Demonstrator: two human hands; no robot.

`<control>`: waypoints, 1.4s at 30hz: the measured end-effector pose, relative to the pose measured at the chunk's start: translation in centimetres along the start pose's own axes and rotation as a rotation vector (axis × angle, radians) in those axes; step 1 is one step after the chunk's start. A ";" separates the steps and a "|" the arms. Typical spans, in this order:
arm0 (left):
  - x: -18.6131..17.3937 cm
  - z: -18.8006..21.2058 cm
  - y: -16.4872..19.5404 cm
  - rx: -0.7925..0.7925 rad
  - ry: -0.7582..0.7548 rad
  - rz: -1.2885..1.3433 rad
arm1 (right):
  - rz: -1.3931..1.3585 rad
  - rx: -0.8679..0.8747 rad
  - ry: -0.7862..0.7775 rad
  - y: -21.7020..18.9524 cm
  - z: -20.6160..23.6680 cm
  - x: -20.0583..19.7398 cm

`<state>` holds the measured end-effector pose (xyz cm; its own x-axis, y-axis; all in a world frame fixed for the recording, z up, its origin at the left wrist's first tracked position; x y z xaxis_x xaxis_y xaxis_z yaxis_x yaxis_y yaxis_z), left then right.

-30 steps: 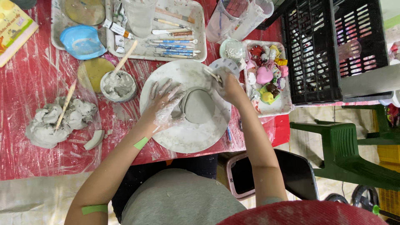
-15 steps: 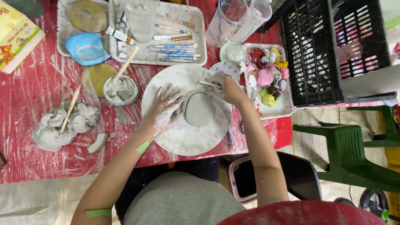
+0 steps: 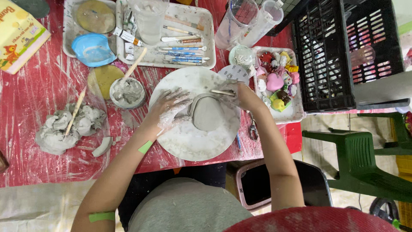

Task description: The person shapes a flat clay piece on a round bat at a work table, pressing and smoothing it with their hands. They pour water from a plastic cup over the clay, trim the edges with a small wooden tool, and continue pressing and smoothing the surface.

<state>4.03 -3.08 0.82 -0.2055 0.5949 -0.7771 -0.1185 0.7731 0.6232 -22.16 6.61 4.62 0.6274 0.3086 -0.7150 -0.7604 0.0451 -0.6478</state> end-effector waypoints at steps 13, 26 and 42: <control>0.2 0.0 -0.3 0.095 0.094 0.010 | -0.218 0.004 0.131 2.0 -0.4 1.9; -0.5 -0.4 0.1 -0.024 0.072 -0.160 | 0.127 0.176 0.142 -1.7 2.2 -0.7; -0.7 1.5 3.1 0.033 0.174 -0.201 | -0.239 -0.033 0.494 -1.3 14.6 5.6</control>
<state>5.28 -0.79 3.17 -0.3455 0.3838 -0.8563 -0.1429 0.8804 0.4523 -20.08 22.17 5.35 0.7922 -0.1895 -0.5801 -0.5864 0.0268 -0.8096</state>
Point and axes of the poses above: each hand's wrist, its own z-axis away from the middle knuckle, its own x-axis out of the palm, y = z × x, the point moved 5 cm from there along -z, towards the middle knuckle, and after that the axes turned 15 degrees about -y, right-handed, at the moved point
